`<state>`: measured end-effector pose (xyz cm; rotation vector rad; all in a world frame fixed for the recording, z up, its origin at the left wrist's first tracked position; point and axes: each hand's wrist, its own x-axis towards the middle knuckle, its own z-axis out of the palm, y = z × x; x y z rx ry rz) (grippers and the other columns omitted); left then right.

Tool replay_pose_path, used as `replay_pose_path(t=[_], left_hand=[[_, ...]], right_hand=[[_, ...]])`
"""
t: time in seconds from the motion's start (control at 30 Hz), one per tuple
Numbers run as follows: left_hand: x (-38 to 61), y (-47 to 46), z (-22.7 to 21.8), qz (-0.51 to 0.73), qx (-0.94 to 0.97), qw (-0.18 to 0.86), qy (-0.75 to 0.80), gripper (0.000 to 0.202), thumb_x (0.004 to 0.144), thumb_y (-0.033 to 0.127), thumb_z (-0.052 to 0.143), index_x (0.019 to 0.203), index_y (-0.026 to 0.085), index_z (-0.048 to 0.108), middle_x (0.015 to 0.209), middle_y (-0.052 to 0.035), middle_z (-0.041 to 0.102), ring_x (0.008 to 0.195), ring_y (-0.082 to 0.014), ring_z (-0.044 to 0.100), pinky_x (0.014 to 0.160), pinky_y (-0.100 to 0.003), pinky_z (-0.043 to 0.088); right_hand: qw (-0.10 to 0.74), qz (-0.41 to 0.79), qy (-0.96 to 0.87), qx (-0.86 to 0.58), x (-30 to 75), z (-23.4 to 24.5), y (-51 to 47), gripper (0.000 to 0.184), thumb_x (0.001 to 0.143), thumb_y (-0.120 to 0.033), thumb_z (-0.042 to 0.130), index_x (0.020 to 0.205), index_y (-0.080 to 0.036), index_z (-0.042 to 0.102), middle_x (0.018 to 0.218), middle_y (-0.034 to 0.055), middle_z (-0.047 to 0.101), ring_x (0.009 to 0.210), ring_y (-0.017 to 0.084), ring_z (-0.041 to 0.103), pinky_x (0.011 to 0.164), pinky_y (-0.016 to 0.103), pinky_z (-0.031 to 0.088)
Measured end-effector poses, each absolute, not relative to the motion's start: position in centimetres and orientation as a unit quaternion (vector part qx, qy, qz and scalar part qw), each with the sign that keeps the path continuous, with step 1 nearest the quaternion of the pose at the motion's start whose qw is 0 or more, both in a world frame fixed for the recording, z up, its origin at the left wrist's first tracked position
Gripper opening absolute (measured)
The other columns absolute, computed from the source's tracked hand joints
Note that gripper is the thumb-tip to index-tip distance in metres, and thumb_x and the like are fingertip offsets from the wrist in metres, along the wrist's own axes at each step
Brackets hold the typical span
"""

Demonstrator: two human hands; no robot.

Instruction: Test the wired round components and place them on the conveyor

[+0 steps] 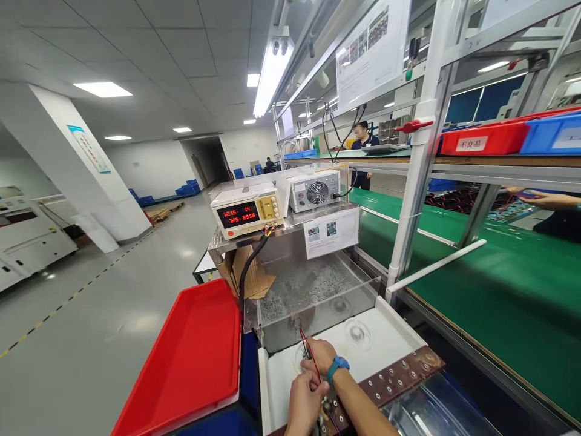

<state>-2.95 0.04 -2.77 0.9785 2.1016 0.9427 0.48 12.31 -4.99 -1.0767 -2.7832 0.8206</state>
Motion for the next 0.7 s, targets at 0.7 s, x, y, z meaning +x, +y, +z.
replay_pose_path(t=[0.7], left_hand=[[-2.1,0.6,1.6,0.531,0.282,0.346,0.72,0.074,0.062,0.073,0.062,0.107,0.014,0.061,0.1,-0.0146,0.07,0.095,-0.0296,0.067,0.078,-0.038,0.053]], right_hand=[[0.498,0.272,-0.493,-0.66,24.2,3.3,27.9,0.039,0.071,-0.05,0.066,0.09,-0.015,0.066,0.077,0.0057,0.065,0.071,0.018,0.059,0.061,0.025,0.041]])
